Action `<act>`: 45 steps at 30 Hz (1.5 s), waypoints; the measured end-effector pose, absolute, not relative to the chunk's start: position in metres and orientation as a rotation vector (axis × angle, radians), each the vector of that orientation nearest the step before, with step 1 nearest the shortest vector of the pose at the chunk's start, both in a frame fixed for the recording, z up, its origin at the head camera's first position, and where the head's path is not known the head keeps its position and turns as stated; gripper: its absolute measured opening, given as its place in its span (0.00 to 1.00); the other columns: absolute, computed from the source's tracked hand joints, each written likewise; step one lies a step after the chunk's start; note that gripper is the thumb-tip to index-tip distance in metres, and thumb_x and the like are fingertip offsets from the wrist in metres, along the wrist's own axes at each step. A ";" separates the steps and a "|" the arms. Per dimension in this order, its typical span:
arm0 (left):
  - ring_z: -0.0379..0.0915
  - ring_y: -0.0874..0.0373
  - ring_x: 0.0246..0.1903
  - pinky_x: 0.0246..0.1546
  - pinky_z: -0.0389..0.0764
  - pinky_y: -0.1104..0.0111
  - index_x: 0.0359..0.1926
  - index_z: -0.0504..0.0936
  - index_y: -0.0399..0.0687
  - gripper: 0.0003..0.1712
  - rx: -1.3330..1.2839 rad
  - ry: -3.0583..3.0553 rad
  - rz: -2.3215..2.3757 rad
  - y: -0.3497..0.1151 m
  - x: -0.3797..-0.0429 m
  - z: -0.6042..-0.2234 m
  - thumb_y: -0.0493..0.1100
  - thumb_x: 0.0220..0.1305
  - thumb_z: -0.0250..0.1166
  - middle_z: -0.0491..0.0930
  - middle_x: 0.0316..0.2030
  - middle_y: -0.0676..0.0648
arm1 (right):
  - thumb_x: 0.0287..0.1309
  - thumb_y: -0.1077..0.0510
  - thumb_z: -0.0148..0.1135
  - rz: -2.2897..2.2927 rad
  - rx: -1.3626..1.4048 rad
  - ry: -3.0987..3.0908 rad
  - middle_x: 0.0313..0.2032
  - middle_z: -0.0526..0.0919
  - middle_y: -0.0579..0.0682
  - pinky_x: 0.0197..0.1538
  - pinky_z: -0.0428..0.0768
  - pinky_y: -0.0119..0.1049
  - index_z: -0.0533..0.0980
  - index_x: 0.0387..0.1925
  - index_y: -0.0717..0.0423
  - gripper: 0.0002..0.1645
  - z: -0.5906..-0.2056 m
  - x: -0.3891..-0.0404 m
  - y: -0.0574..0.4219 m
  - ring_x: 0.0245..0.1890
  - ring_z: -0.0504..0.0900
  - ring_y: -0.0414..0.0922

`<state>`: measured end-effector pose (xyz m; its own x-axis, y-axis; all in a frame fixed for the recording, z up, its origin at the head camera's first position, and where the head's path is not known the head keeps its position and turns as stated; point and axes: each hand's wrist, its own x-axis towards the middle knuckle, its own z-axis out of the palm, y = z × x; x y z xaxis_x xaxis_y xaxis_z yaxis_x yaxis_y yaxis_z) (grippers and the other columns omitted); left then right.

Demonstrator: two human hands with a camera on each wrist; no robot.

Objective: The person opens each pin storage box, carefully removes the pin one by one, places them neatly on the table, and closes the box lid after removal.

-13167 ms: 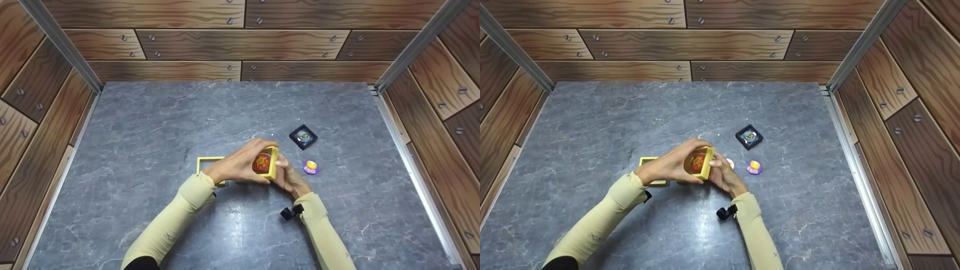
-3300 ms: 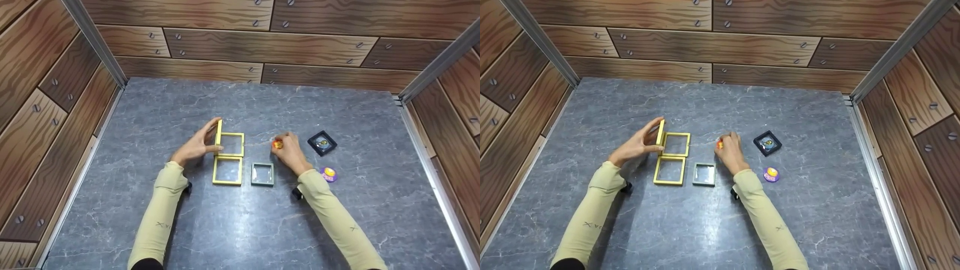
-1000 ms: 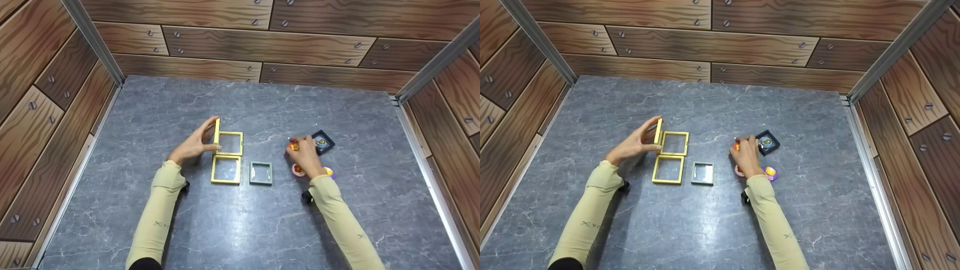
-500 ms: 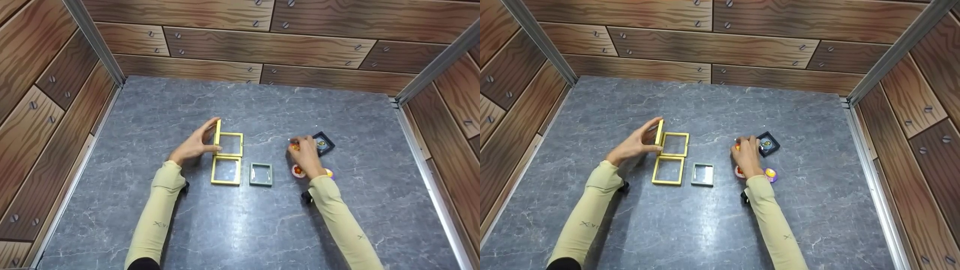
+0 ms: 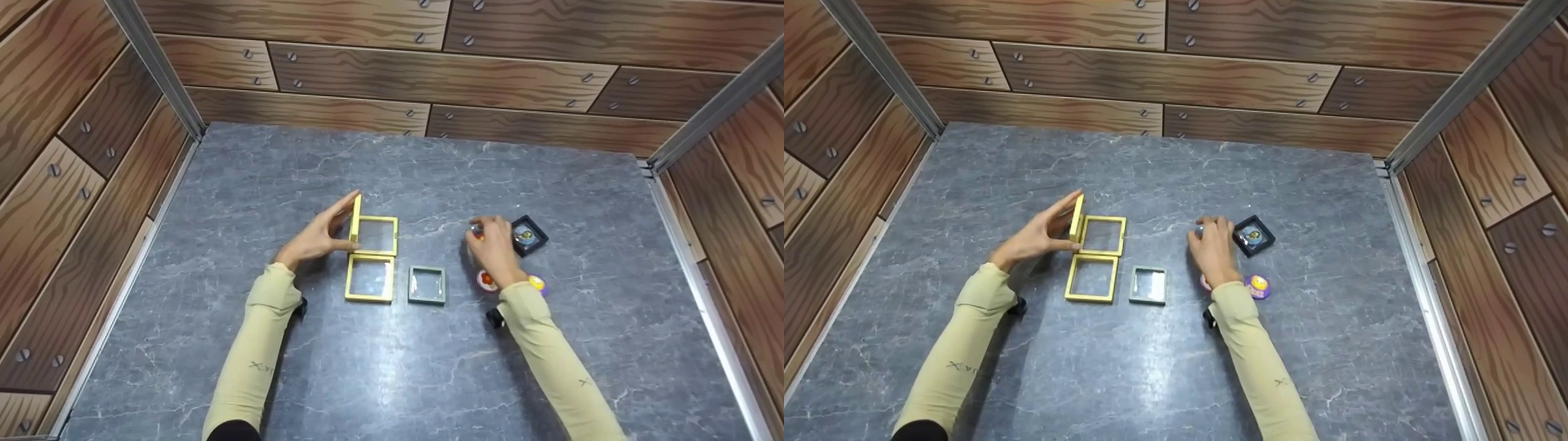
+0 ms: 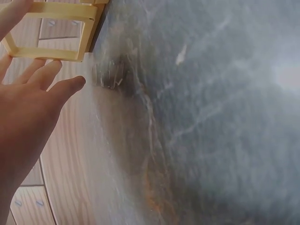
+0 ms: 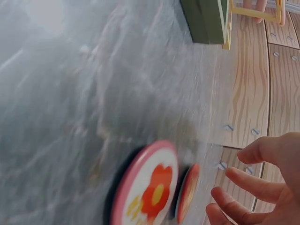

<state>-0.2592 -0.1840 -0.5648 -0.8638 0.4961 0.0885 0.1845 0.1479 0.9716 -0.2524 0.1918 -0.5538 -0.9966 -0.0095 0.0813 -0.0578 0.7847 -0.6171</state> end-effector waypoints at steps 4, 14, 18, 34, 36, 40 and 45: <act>0.48 0.47 0.84 0.87 0.51 0.55 0.86 0.49 0.60 0.66 0.664 2.171 1.785 -0.183 -0.259 -0.565 0.26 0.56 0.77 0.47 0.85 0.39 | 0.62 0.60 0.60 1.029 0.086 -2.886 0.49 0.83 0.71 0.64 0.72 0.57 0.82 0.54 0.70 0.22 -0.550 -0.256 0.182 0.57 0.74 0.68; 0.50 0.44 0.84 0.86 0.54 0.55 0.86 0.44 0.50 0.68 0.512 2.167 1.772 -0.180 -0.260 -0.565 0.28 0.55 0.78 0.54 0.83 0.39 | 0.63 0.60 0.61 1.080 0.132 -2.901 0.49 0.82 0.70 0.65 0.73 0.56 0.83 0.54 0.69 0.21 -0.542 -0.259 0.153 0.56 0.74 0.65; 0.50 0.43 0.84 0.87 0.52 0.57 0.85 0.47 0.41 0.65 0.509 2.175 1.748 -0.179 -0.260 -0.568 0.29 0.55 0.79 0.54 0.83 0.38 | 0.63 0.61 0.61 1.072 0.178 -2.895 0.47 0.84 0.69 0.63 0.75 0.56 0.83 0.51 0.70 0.20 -0.541 -0.259 0.143 0.54 0.78 0.65; 0.51 0.45 0.84 0.86 0.54 0.54 0.84 0.51 0.45 0.59 0.510 2.183 1.672 -0.177 -0.262 -0.568 0.31 0.61 0.76 0.54 0.84 0.40 | 0.61 0.62 0.62 1.021 0.343 -2.887 0.42 0.88 0.66 0.54 0.84 0.54 0.85 0.46 0.69 0.16 -0.538 -0.262 0.108 0.46 0.85 0.62; 0.51 0.44 0.84 0.86 0.54 0.54 0.84 0.51 0.44 0.59 0.517 2.186 1.667 -0.177 -0.262 -0.568 0.32 0.60 0.77 0.54 0.84 0.39 | 0.61 0.63 0.62 1.031 0.353 -2.890 0.43 0.88 0.66 0.54 0.85 0.53 0.85 0.46 0.69 0.16 -0.537 -0.262 0.103 0.47 0.86 0.61; 0.51 0.43 0.84 0.86 0.55 0.53 0.84 0.52 0.43 0.59 0.513 2.198 1.657 -0.176 -0.263 -0.565 0.33 0.59 0.78 0.55 0.83 0.39 | 0.65 0.62 0.62 1.065 0.370 -2.903 0.46 0.89 0.66 0.57 0.87 0.52 0.85 0.48 0.70 0.16 -0.533 -0.263 0.091 0.50 0.86 0.60; 0.55 0.43 0.82 0.85 0.58 0.52 0.84 0.55 0.45 0.58 0.479 2.260 1.618 -0.177 -0.262 -0.563 0.33 0.59 0.78 0.57 0.83 0.40 | 0.70 0.58 0.62 1.098 0.442 -2.917 0.50 0.89 0.65 0.60 0.87 0.51 0.84 0.51 0.68 0.18 -0.527 -0.264 0.072 0.53 0.86 0.60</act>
<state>-0.2615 -0.1769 -0.5633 -0.8927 0.4463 -0.0626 0.0845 0.3022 0.9495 -0.2641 0.0718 -0.5269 -0.9605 -0.2625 0.0922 -0.2581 0.7172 -0.6473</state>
